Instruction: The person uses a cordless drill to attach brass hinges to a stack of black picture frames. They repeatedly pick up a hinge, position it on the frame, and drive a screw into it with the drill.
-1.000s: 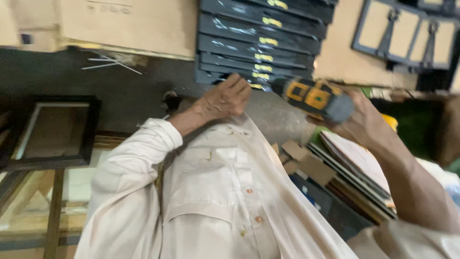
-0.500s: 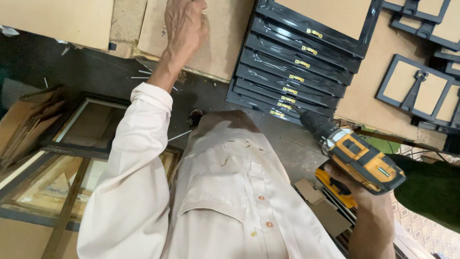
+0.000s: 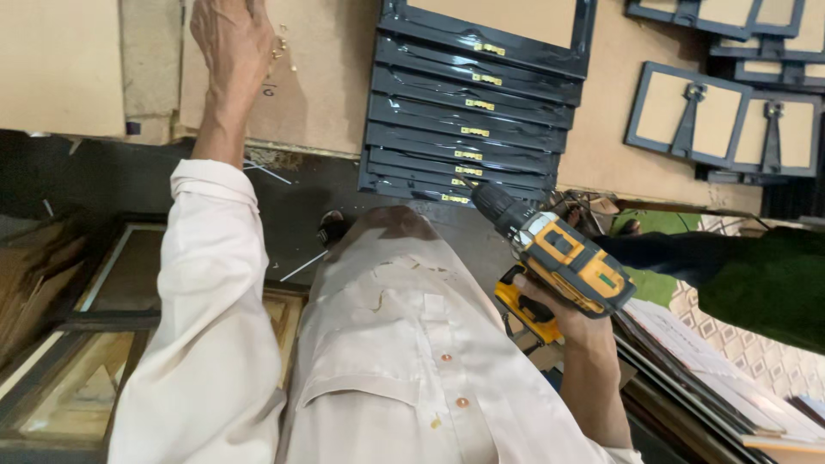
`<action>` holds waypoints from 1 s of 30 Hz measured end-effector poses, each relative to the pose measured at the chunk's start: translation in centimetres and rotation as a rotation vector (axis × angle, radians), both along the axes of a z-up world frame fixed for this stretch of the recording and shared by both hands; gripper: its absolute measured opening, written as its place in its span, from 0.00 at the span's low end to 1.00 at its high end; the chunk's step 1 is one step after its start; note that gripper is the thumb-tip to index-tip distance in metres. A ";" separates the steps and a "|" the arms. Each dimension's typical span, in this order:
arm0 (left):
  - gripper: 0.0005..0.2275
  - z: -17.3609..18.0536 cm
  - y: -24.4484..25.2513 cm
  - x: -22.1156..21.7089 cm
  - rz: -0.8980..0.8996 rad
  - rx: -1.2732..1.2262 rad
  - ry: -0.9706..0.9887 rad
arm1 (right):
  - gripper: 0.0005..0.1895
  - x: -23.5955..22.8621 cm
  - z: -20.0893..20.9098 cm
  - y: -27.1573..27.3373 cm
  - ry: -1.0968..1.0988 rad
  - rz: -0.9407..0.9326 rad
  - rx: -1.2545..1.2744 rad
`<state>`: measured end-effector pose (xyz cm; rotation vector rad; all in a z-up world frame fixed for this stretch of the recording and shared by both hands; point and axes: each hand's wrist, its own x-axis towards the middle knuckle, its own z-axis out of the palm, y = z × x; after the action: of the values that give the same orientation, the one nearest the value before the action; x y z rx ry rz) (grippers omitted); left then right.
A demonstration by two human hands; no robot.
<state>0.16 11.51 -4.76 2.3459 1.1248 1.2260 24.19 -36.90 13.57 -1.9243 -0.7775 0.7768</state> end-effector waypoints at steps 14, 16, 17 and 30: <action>0.12 -2.2 1.7 2.4 -0.194 0.171 0.119 | 0.22 -3.4 -0.3 0.1 0.169 -0.194 0.021; 0.04 -2.3 1.9 2.1 -0.183 0.098 0.245 | 0.22 -3.8 -0.7 0.4 0.090 -0.150 0.027; 0.04 -2.1 1.7 1.9 -0.239 0.081 0.208 | 0.22 -3.9 -0.7 0.1 0.047 -0.133 0.025; 0.02 13.5 -13.9 9.1 -0.639 -1.406 -1.044 | 0.17 1.7 -4.9 0.6 0.017 -0.049 0.318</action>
<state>9.22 -2.36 8.72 0.6688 0.4299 0.7229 25.93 -36.33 8.63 -1.6430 -0.7893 0.5987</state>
